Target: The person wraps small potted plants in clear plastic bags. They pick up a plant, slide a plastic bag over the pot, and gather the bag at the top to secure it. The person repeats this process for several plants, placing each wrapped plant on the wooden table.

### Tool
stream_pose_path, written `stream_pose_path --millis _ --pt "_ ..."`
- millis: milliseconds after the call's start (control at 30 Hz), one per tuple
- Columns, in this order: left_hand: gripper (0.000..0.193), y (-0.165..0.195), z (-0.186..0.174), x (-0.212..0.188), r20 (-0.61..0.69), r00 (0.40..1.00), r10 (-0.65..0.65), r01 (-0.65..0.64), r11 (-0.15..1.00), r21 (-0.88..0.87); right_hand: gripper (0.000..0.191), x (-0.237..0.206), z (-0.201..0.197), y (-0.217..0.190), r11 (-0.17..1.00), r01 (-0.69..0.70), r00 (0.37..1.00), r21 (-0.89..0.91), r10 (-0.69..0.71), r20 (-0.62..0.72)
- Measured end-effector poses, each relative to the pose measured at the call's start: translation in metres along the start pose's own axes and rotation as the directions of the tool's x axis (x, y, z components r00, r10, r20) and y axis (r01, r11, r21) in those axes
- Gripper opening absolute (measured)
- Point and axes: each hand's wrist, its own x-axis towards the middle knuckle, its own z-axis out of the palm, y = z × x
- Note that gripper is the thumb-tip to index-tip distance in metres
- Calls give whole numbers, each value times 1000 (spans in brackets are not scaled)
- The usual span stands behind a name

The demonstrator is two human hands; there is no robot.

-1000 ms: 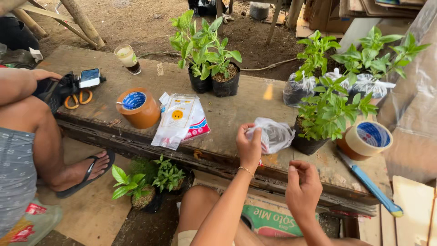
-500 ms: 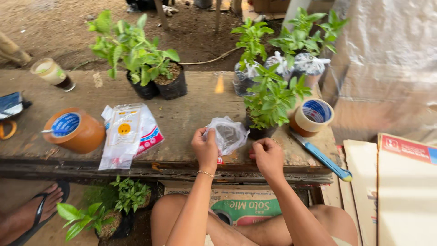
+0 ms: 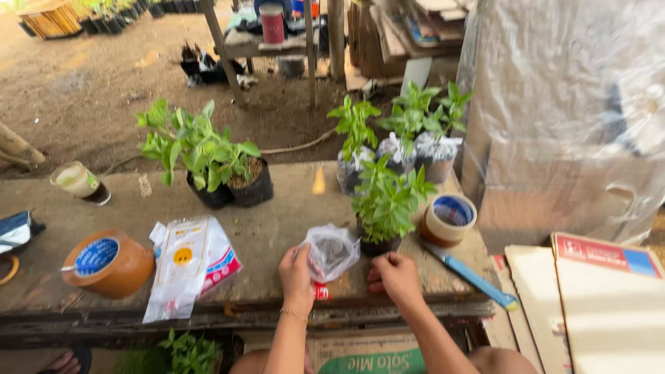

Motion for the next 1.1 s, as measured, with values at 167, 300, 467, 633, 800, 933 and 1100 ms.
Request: stream_pose_path --millis 167,300,467,633,800,933,1100 --pt "13 6 -6 10 45 983 -177 181 976 -123 24 0 4 -4 999 -18 999 35 19 -49" --pt "11 -1 -3 11 5 983 -183 183 980 -77 24 6 0 -9 996 -19 1000 87 20 -17" --pt "15 6 13 9 -26 967 -254 253 967 -29 22 5 -10 -18 996 -58 998 66 60 -32" --pt "18 14 16 -1 -39 945 -325 322 945 -51 24 -2 -11 -23 996 -83 996 39 84 -11" --pt "20 17 10 2 -9 964 -266 265 964 -34 24 -12 -5 -29 995 -98 995 3 98 -35" --pt "22 20 8 -4 9 968 -251 251 968 -21 25 -18 0 -32 997 -77 995 -19 75 -59" --pt "28 23 11 -20 136 983 -127 125 992 25 26 -20 4 -25 993 -50 996 -106 41 -85"
